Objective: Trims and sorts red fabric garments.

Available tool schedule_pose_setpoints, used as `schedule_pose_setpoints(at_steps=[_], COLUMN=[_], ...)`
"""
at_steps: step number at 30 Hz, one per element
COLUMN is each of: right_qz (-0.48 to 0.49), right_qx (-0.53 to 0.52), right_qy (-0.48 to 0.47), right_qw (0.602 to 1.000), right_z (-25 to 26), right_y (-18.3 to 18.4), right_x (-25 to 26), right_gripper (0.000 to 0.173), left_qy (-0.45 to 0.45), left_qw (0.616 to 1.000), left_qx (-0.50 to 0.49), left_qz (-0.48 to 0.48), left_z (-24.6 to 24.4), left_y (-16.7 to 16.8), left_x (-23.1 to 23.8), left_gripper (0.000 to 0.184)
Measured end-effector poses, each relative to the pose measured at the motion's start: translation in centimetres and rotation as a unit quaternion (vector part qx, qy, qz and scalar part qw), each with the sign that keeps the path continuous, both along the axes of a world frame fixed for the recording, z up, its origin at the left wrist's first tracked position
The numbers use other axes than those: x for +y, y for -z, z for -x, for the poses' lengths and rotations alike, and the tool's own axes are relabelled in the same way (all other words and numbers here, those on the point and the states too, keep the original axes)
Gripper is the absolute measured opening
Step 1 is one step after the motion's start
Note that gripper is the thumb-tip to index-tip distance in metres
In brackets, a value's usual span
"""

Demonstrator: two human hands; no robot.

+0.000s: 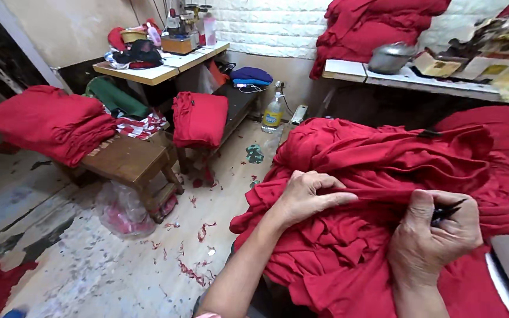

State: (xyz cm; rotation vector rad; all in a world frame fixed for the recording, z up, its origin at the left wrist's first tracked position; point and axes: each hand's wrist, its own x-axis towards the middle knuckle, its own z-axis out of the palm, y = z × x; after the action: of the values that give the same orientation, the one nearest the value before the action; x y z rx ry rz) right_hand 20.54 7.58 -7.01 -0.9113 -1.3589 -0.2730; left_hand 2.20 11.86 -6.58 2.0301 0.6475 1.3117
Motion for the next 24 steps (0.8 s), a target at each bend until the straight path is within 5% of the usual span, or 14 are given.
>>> schedule_pose_setpoints(at_steps=[3, 5, 11, 16, 24], right_qz=[0.003, -0.001, 0.071, 0.150, 0.053], right_qx=[0.016, 0.023, -0.001, 0.004, 0.033], right_qy=[0.000, -0.006, -0.003, -0.013, -0.001], right_qw=[1.000, 1.000, 0.997, 0.989, 0.998], right_z=[-0.1, -0.1, -0.4, -0.8, -1.1], right_y=[0.0, 0.0, 0.4, 0.8, 1.2], right_x=[0.1, 0.2, 0.2, 0.7, 0.6], right_gripper=[0.018, 0.017, 0.021, 0.021, 0.019], left_qy=[-0.079, -0.061, 0.076, 0.085, 0.085], left_qw=[0.983, 0.983, 0.988, 0.970, 0.933], left_qx=[0.044, 0.040, -0.041, -0.088, -0.146], left_qz=[-0.160, -0.167, 0.129, 0.211, 0.318], left_z=[-0.7, -0.6, 0.9, 1.1, 0.9], left_y=[0.1, -0.3, -0.3, -0.3, -0.5], left_x=[-0.9, -1.5, -0.2, 0.1, -0.5], left_gripper=[0.022, 0.022, 0.021, 0.037, 0.060])
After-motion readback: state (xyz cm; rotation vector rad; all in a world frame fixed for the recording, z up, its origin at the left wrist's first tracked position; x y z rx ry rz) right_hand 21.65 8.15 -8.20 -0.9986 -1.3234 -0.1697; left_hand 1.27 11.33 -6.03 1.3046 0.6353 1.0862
